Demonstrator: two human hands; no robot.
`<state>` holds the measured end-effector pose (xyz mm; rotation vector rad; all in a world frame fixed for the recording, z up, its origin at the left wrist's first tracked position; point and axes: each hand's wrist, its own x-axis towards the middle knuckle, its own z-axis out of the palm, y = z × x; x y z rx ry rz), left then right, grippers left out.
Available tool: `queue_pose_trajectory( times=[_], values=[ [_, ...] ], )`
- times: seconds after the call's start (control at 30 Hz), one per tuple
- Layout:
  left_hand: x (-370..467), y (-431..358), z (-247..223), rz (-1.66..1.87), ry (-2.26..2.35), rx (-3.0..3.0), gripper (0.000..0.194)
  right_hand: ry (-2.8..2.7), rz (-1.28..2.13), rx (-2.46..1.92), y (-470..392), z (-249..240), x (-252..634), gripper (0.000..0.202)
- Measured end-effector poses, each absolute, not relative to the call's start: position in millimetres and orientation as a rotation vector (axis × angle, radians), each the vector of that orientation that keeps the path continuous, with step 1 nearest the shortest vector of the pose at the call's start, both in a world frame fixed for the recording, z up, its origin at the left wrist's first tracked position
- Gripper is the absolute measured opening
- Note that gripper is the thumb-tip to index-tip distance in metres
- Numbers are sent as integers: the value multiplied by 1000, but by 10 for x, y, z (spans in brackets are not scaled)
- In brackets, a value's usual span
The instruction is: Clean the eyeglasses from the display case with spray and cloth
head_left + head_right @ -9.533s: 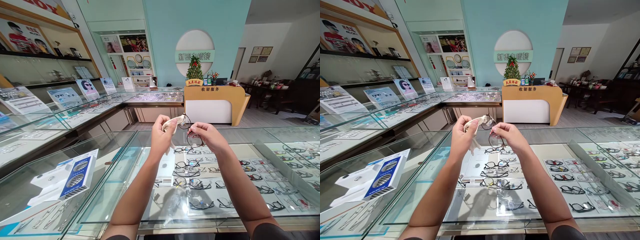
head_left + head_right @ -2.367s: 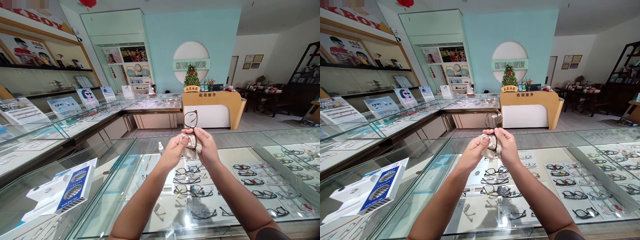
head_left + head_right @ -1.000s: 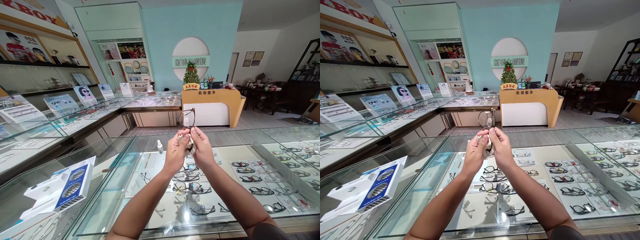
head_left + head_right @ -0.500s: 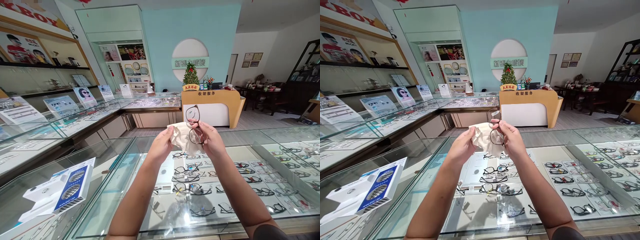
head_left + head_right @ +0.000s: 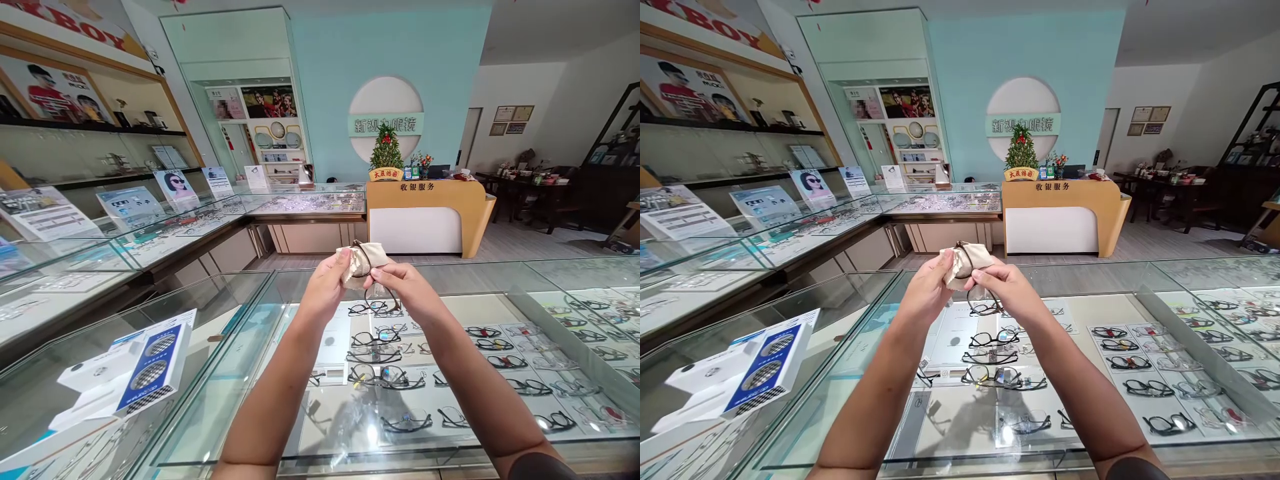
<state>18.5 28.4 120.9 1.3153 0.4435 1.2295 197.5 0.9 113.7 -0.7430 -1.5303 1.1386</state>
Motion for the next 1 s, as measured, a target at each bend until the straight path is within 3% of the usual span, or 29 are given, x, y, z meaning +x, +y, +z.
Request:
queue_pose_trajectory(
  times=[0.6, 0.8, 1.0],
  values=[
    [139, 294, 1198, 1136, 479, 1428, 51, -1492, 1177, -743, 17, 1154, 2061, 43],
    [267, 286, 1115, 1305, 498, 1406, 43, -1475, 1195, -736, 3, 1133, 2044, 40],
    [300, 331, 1086, 1367, 493, 1314, 48, -1524, 1104, -740, -11, 1140, 1986, 41]
  ],
)
